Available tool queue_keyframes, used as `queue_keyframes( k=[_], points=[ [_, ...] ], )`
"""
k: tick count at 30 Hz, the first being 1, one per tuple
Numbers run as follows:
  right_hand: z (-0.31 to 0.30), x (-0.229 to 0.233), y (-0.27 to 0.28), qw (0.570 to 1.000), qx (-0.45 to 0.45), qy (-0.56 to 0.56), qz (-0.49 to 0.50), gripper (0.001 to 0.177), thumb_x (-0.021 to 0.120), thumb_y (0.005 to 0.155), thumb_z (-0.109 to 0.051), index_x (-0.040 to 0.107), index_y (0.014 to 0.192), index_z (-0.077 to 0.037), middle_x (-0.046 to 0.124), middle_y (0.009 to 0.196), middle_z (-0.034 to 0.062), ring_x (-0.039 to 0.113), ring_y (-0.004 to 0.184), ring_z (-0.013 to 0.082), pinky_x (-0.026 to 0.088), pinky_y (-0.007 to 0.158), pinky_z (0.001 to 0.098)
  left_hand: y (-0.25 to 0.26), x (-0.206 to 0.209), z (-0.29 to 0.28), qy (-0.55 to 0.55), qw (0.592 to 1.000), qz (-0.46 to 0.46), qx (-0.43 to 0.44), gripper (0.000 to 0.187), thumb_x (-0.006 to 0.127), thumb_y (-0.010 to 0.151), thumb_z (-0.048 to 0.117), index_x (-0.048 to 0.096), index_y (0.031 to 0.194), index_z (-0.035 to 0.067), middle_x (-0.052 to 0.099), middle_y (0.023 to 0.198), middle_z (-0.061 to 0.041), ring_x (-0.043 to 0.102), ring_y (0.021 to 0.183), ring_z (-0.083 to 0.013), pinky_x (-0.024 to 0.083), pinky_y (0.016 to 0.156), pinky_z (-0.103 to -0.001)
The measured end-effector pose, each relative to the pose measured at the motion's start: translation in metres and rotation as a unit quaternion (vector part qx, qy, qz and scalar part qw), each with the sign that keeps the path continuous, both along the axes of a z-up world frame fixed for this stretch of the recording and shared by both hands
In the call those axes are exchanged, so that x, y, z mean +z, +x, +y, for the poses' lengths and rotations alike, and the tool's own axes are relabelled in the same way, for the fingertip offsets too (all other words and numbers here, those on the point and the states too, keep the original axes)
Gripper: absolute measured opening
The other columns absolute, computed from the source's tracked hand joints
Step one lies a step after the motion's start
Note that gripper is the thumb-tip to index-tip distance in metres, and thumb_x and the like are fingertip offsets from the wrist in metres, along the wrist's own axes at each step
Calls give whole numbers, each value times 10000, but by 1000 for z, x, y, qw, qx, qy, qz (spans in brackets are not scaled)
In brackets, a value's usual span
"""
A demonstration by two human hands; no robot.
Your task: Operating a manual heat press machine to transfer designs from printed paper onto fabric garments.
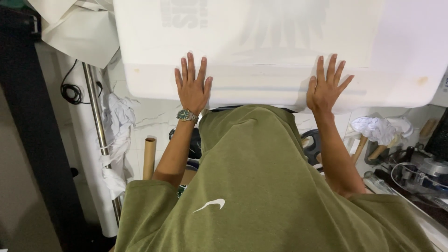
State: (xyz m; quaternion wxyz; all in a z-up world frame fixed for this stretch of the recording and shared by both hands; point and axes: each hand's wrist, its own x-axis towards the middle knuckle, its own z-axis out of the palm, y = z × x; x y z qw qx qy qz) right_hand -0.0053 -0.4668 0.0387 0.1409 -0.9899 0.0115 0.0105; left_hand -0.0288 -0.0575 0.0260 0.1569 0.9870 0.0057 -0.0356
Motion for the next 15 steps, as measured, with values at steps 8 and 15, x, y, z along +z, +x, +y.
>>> queue_keyframes(
  k=[8,15],
  points=[
    [-6,-12,-3,999,-9,-24,-33,580,539,1053,-237,474,1629,-224,230,1689,115,117,1527,391,-53,1104,706,-1,-1,-2,8,1000,-5,6,568,308,1110,547,283,1653,384,58,1723,-69,-3,1576,-293,-24,1219,-570],
    [0,1,-6,999,-6,-1,-50,530,539,1087,-223,466,1612,-234,266,1685,100,164,1547,374,21,1147,719,-3,5,-7,38,998,-55,7,548,381,1119,493,362,1632,301,168,1703,-116,154,1574,-328,150,1208,-587]
  ],
)
